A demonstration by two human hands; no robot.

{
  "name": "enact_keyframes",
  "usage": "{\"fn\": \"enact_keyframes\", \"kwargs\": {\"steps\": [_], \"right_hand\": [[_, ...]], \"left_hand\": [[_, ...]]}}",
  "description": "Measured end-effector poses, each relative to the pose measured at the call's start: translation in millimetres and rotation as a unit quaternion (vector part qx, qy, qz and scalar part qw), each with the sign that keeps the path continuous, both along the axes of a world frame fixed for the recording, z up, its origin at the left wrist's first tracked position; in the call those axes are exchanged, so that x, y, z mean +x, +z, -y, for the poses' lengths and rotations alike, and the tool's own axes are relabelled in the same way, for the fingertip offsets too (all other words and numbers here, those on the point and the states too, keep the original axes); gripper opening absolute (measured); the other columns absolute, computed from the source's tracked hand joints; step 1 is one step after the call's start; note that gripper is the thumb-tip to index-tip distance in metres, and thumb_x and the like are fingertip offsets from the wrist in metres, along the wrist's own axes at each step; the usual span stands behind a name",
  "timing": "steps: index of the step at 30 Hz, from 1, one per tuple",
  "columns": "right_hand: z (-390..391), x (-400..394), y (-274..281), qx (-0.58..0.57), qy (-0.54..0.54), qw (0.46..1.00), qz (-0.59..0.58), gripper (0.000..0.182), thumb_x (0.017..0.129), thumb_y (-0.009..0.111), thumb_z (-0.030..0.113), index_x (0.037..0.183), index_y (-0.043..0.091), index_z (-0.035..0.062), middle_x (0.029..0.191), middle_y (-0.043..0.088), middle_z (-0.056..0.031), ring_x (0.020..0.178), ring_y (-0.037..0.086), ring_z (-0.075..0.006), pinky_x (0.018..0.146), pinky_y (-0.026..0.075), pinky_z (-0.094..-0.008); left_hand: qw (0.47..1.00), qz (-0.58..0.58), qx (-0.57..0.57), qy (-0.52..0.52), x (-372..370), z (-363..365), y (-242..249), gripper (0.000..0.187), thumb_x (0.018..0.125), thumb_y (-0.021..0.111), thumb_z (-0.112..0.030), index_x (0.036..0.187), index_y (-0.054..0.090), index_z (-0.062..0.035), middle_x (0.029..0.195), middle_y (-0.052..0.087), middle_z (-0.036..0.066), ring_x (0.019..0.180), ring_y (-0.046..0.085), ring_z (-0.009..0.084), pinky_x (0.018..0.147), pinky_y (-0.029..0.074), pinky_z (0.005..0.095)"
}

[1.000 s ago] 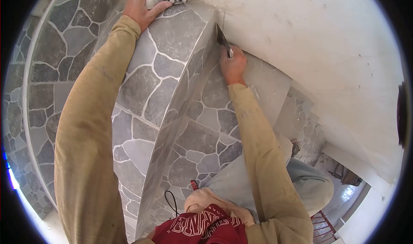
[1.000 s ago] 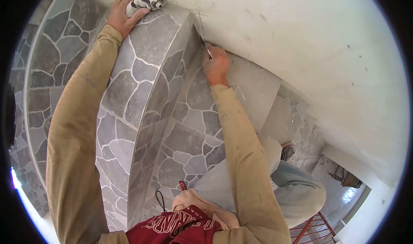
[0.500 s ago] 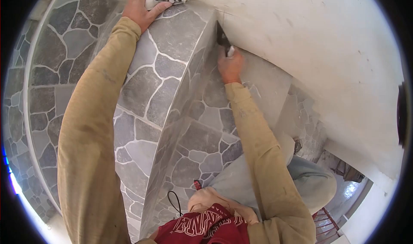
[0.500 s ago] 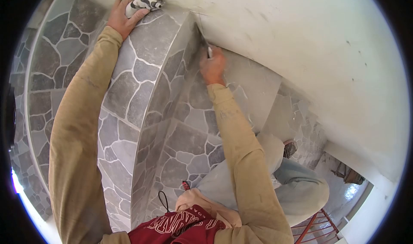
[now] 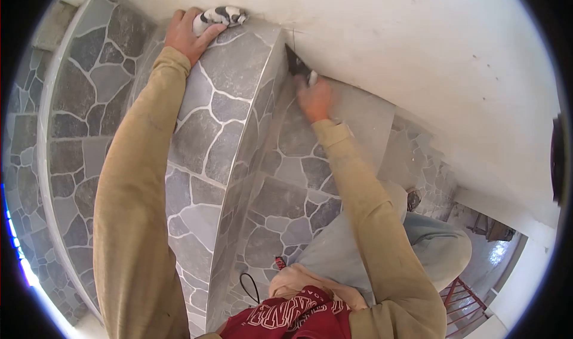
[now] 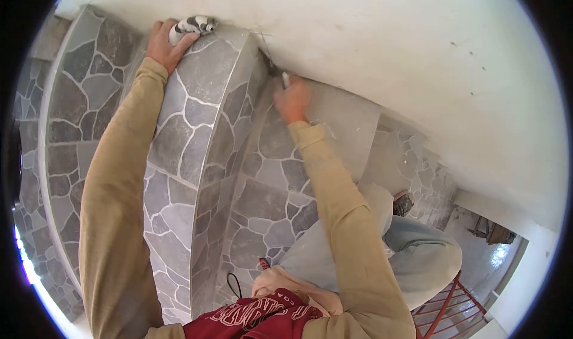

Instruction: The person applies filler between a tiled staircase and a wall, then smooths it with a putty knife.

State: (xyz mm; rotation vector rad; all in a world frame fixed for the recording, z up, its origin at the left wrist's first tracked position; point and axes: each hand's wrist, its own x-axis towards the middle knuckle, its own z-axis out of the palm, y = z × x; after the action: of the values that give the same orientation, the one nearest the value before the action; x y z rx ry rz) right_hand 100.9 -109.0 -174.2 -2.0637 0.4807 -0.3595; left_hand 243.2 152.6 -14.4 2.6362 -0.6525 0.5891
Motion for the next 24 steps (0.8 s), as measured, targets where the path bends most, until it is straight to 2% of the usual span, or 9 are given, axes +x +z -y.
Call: {"fn": "enact_keyframes", "kwargs": {"steps": [4, 6, 7, 9, 13, 15, 19, 21, 24], "right_hand": [[2.8, -6.0, 11.8, 0.134, 0.038, 0.987, 0.085, 0.021, 0.084, 0.074, 0.015, 0.093, 0.071, -0.0029, 0.084, 0.069, -0.0269, 0.080, 0.069, -0.0435, 0.075, 0.053, -0.0449], [10.9, -4.3, 29.3, 0.087, -0.047, 0.977, 0.190, 0.019, 0.084, 0.073, 0.014, 0.094, 0.071, -0.0024, 0.084, 0.069, -0.0262, 0.082, 0.068, -0.0442, 0.077, 0.053, -0.0454], [6.5, -2.0, 26.0, 0.087, -0.051, 0.977, 0.189, 0.019, 0.084, 0.073, 0.014, 0.094, 0.071, -0.0024, 0.084, 0.069, -0.0262, 0.082, 0.068, -0.0442, 0.077, 0.053, -0.0454], [-7.0, 2.9, 16.6, -0.008, 0.012, 0.985, 0.172, 0.017, 0.085, 0.070, 0.011, 0.097, 0.071, -0.0020, 0.085, 0.069, -0.0242, 0.081, 0.067, -0.0435, 0.076, 0.053, -0.0472], [-3.4, 8.2, 38.4, 0.047, -0.018, 0.981, 0.189, 0.017, 0.086, 0.067, 0.009, 0.100, 0.071, -0.0017, 0.090, 0.069, -0.0230, 0.085, 0.067, -0.0419, 0.078, 0.053, -0.0478], [-4.1, 11.2, 32.6, -0.001, 0.024, 0.967, 0.254, 0.025, 0.085, 0.071, 0.016, 0.104, 0.069, -0.0009, 0.095, 0.070, -0.0244, 0.088, 0.067, -0.0425, 0.078, 0.052, -0.0424], [-15.3, -5.0, 35.3, 0.055, 0.019, 0.968, 0.244, 0.022, 0.086, 0.068, 0.012, 0.103, 0.070, -0.0016, 0.099, 0.069, -0.0226, 0.095, 0.066, -0.0423, 0.082, 0.052, -0.0472], [-1.3, -20.0, 17.1, 0.120, 0.117, 0.976, 0.141, 0.023, 0.085, 0.070, 0.016, 0.102, 0.070, -0.0011, 0.097, 0.069, -0.0234, 0.092, 0.065, -0.0452, 0.079, 0.052, -0.0482], [15.4, -34.3, 8.7, 0.074, 0.075, 0.990, 0.098, 0.024, 0.086, 0.070, 0.019, 0.099, 0.070, -0.0003, 0.090, 0.069, -0.0253, 0.087, 0.065, -0.0475, 0.075, 0.052, -0.0500]], "left_hand": [[0.999, 0.005, 0.037, 0.006, -2.8, -1.2, 7.0, 0.061, 0.080, 0.078, -0.057, 0.109, 0.066, -0.0048, 0.102, 0.058, 0.020, 0.097, 0.059, 0.0387, 0.087, 0.049, 0.0437], [1.000, -0.019, 0.007, 0.012, -5.9, 1.7, 5.6, 0.060, 0.080, 0.078, -0.057, 0.108, 0.065, -0.0051, 0.102, 0.057, 0.020, 0.096, 0.059, 0.0384, 0.086, 0.049, 0.0433], [1.000, -0.018, -0.010, 0.000, -3.2, 0.0, 2.4, 0.059, 0.080, 0.079, -0.056, 0.108, 0.065, -0.0051, 0.103, 0.057, 0.020, 0.094, 0.059, 0.0378, 0.086, 0.050, 0.0429], [1.000, -0.025, -0.009, -0.005, -5.9, 0.7, 3.1, 0.059, 0.080, 0.079, -0.055, 0.109, 0.065, -0.0053, 0.104, 0.057, 0.019, 0.094, 0.059, 0.0377, 0.086, 0.050, 0.0430], [1.000, -0.001, 0.026, -0.003, -0.8, -2.1, 2.0, 0.058, 0.081, 0.079, -0.054, 0.110, 0.065, -0.0057, 0.105, 0.057, 0.020, 0.094, 0.059, 0.0375, 0.086, 0.050, 0.0431], [1.000, -0.008, 0.013, -0.007, -0.2, -5.4, -0.1, 0.057, 0.081, 0.079, -0.053, 0.110, 0.065, -0.0055, 0.105, 0.057, 0.020, 0.094, 0.059, 0.0376, 0.086, 0.049, 0.0430], [1.000, -0.010, -0.004, -0.018, -4.5, 0.9, 1.1, 0.053, 0.083, 0.079, -0.049, 0.108, 0.065, -0.0040, 0.103, 0.057, 0.021, 0.094, 0.058, 0.0386, 0.086, 0.048, 0.0436], [1.000, 0.006, 0.003, -0.027, -3.8, 1.4, 3.9, 0.050, 0.084, 0.078, -0.046, 0.107, 0.065, -0.0029, 0.101, 0.058, 0.021, 0.094, 0.058, 0.0389, 0.086, 0.048, 0.0439], [1.000, 0.005, 0.015, -0.019, -1.5, 0.6, 0.1, 0.051, 0.084, 0.079, -0.046, 0.107, 0.064, -0.0027, 0.101, 0.058, 0.022, 0.095, 0.058, 0.0399, 0.086, 0.047, 0.0449]]}}
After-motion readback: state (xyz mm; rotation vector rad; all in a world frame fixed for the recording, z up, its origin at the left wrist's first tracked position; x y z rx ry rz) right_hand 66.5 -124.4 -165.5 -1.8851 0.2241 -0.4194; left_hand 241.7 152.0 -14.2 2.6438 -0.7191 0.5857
